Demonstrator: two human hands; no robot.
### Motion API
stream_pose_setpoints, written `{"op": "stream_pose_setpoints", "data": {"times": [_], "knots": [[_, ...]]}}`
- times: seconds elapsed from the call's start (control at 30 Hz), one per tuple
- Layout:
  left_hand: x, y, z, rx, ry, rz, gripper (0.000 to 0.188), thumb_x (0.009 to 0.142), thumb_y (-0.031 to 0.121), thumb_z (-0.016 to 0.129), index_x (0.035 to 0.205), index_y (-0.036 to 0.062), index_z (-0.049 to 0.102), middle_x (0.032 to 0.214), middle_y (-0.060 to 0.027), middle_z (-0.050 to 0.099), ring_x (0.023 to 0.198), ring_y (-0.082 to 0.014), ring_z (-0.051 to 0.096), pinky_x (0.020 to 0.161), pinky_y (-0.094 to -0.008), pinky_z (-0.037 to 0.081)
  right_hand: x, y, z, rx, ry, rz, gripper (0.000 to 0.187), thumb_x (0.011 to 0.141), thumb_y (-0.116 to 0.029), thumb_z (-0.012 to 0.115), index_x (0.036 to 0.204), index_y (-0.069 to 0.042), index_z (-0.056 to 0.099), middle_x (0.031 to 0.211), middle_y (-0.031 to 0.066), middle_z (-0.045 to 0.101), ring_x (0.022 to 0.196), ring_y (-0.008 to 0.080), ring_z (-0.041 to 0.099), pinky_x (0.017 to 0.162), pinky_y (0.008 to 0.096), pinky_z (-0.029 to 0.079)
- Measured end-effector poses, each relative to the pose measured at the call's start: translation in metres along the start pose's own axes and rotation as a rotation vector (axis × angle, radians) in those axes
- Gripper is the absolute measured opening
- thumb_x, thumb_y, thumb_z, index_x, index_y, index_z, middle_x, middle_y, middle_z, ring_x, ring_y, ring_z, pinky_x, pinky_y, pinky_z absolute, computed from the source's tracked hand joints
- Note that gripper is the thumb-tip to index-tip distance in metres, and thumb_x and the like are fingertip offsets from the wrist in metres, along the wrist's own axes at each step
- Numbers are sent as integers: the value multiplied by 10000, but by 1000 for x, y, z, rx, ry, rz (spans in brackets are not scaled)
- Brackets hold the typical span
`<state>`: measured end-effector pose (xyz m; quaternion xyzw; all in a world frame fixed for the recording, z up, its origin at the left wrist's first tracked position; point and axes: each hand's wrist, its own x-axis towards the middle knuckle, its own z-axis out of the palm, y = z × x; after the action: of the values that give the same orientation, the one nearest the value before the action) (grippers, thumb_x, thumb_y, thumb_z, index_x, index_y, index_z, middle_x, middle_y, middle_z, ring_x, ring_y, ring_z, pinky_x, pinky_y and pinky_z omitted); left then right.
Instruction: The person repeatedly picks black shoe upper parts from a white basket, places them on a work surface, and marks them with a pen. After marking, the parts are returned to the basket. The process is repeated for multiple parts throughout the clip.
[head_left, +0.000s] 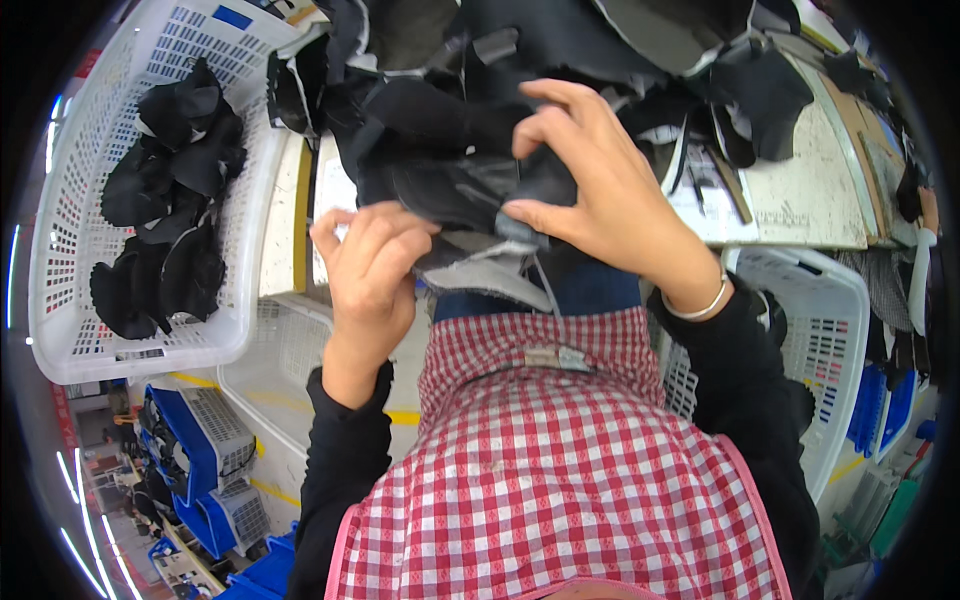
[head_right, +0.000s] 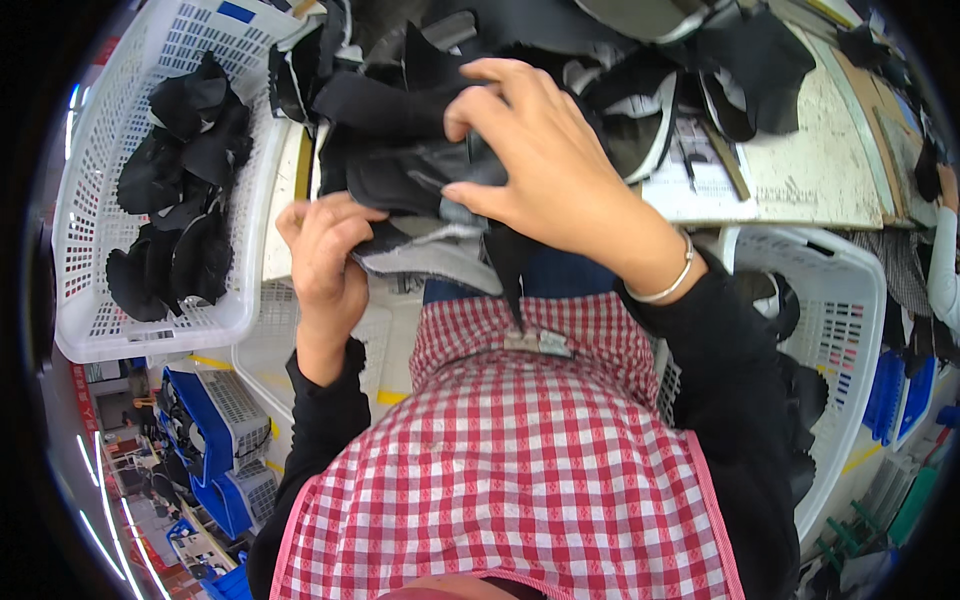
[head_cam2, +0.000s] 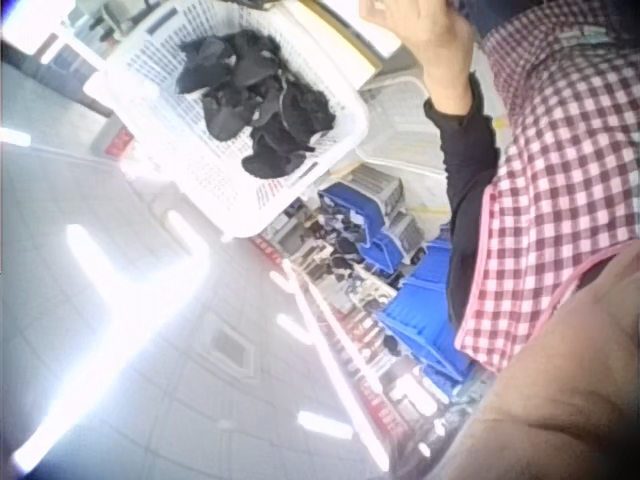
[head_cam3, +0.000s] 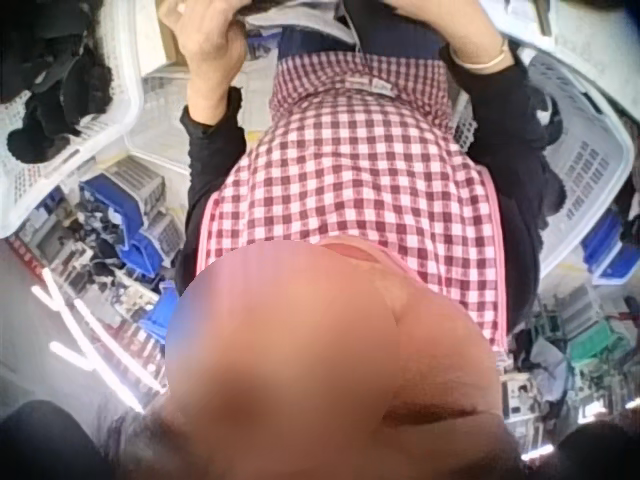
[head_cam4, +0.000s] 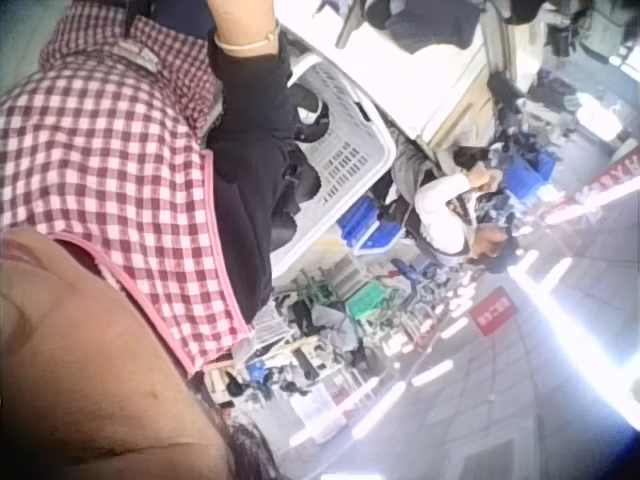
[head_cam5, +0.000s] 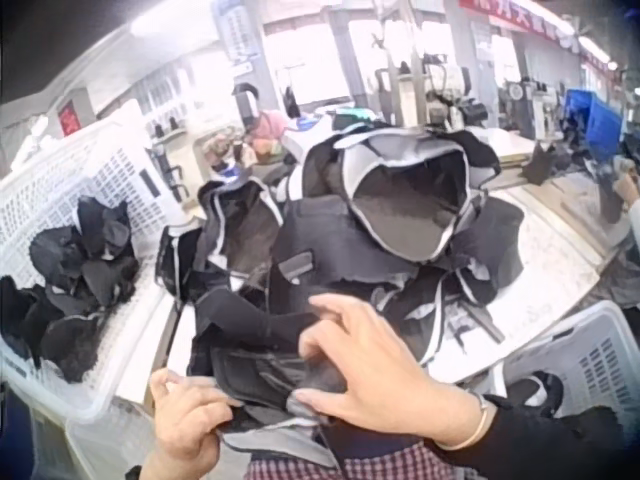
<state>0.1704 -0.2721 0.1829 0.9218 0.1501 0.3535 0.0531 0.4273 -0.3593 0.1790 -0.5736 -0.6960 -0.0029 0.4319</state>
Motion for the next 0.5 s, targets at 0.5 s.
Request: {"op": "stream_pose_setpoints", "data": {"times": [0.5], "knots": [[-30, -8, 30, -472, 110, -353, 353, 718, -216, 609, 962, 28, 682, 977, -90, 576, 874, -222, 602, 714, -313, 499, -38, 6, 17, -263, 123, 259, 472, 734, -422, 894, 893, -51, 649, 961, 91, 595, 932, 299, 633, 777, 382, 528]]}}
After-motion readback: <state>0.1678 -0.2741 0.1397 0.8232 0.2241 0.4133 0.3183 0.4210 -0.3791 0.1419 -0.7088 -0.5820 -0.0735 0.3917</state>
